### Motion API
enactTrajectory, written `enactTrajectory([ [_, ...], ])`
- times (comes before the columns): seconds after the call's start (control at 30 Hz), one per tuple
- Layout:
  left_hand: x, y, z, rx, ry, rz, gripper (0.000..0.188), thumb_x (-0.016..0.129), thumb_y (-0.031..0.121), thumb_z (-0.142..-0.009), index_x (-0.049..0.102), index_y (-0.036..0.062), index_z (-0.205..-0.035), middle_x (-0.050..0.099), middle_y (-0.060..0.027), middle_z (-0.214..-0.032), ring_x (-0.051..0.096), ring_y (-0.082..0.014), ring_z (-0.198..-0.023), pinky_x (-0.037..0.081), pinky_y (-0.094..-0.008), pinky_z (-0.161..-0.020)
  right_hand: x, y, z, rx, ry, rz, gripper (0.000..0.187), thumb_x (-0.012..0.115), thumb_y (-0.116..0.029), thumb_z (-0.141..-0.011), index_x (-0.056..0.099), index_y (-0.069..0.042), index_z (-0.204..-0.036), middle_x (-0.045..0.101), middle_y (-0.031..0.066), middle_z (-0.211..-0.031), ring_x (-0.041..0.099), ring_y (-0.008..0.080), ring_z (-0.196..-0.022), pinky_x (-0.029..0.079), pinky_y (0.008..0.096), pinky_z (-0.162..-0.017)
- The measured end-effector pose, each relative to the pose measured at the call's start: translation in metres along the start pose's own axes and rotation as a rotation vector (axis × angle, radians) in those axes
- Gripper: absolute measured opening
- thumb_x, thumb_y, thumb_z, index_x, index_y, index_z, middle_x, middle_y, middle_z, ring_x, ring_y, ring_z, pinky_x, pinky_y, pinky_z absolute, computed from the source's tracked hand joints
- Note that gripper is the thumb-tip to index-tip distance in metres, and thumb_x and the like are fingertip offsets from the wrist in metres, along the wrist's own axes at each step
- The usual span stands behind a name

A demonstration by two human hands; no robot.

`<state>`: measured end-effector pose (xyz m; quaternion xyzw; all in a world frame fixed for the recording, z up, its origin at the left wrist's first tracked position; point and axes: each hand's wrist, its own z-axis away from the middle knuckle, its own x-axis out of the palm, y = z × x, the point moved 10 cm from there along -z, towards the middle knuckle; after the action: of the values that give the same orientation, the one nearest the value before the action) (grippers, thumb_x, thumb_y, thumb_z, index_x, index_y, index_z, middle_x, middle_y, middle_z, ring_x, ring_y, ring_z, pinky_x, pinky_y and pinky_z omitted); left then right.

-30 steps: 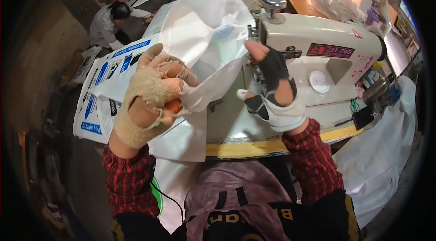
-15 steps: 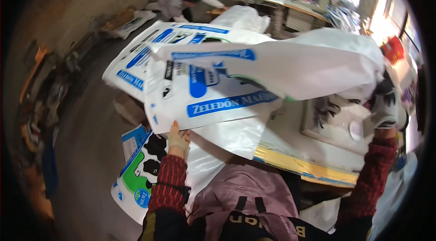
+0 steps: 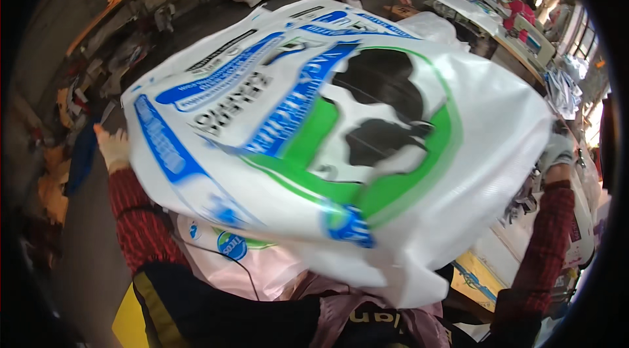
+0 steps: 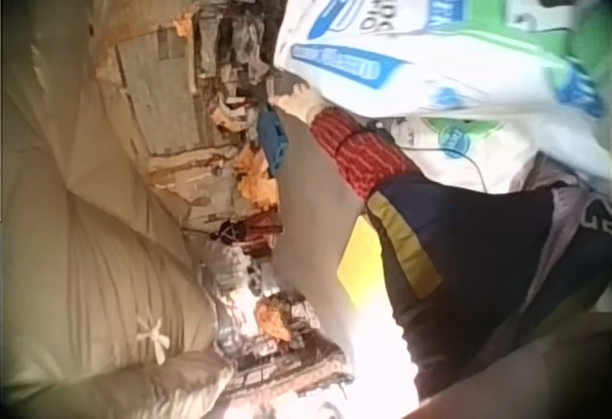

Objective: Aligning, folding, and sewing heavy printed plastic bags using an industrial sewing machine.

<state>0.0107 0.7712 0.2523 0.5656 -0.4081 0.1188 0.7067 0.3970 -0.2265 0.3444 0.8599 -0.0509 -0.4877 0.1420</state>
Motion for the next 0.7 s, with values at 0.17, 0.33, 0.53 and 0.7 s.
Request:
enactTrajectory([
  [0.17,-0.049,-0.053,0.166,-0.159,-0.236,0.021,0.083,0.036,0.069,-0.081,0.043,-0.0021,-0.124,0.049,-0.0095,-0.124,0.042,-0.0238,-0.117,0.03,-0.0371,-0.103,0.05,-0.223,0.045,-0.401,-0.084,-0.359,0.048,0.052,-0.025,-0.073,0.054,-0.006,-0.117,0.058,0.0123,-0.112,0.055,0.0235,-0.102,0.043,0.031,-0.088],
  [0.33,-0.09,-0.091,0.279,-0.226,-0.164,-0.017,0.06,0.048,0.051,-0.086,0.051,-0.0023,-0.112,0.056,-0.0123,-0.111,0.055,-0.0227,-0.097,0.045,-0.0336,-0.088,0.1,-0.356,0.126,-0.391,-0.489,-0.448,0.04,0.041,-0.024,-0.09,0.044,-0.016,-0.128,0.055,0.0112,-0.119,0.055,0.0269,-0.104,0.045,0.0348,-0.084],
  [0.53,-0.253,-0.093,0.278,-0.3,0.192,-0.825,0.049,0.05,0.037,-0.088,0.051,-0.0052,-0.112,0.06,-0.0129,-0.098,0.058,-0.0225,-0.087,0.049,-0.0352,-0.074,0.089,-0.432,0.225,-0.646,-0.575,-0.68,0.028,0.057,-0.017,-0.07,0.056,-0.012,-0.099,0.062,0.0119,-0.092,0.06,0.029,-0.09,0.047,0.0359,-0.076],
  [0.7,-0.443,-0.102,0.305,-0.597,0.36,-1.673,0.055,0.051,0.045,-0.085,0.052,-0.0024,-0.114,0.062,-0.0141,-0.093,0.059,-0.0275,-0.085,0.048,-0.0402,-0.073,0.194,-0.43,0.295,-0.833,-0.924,-0.038,0.028,0.046,-0.029,-0.085,0.056,-0.014,-0.107,0.061,0.0087,-0.1,0.057,0.0193,-0.094,0.044,0.0332,-0.081],
])
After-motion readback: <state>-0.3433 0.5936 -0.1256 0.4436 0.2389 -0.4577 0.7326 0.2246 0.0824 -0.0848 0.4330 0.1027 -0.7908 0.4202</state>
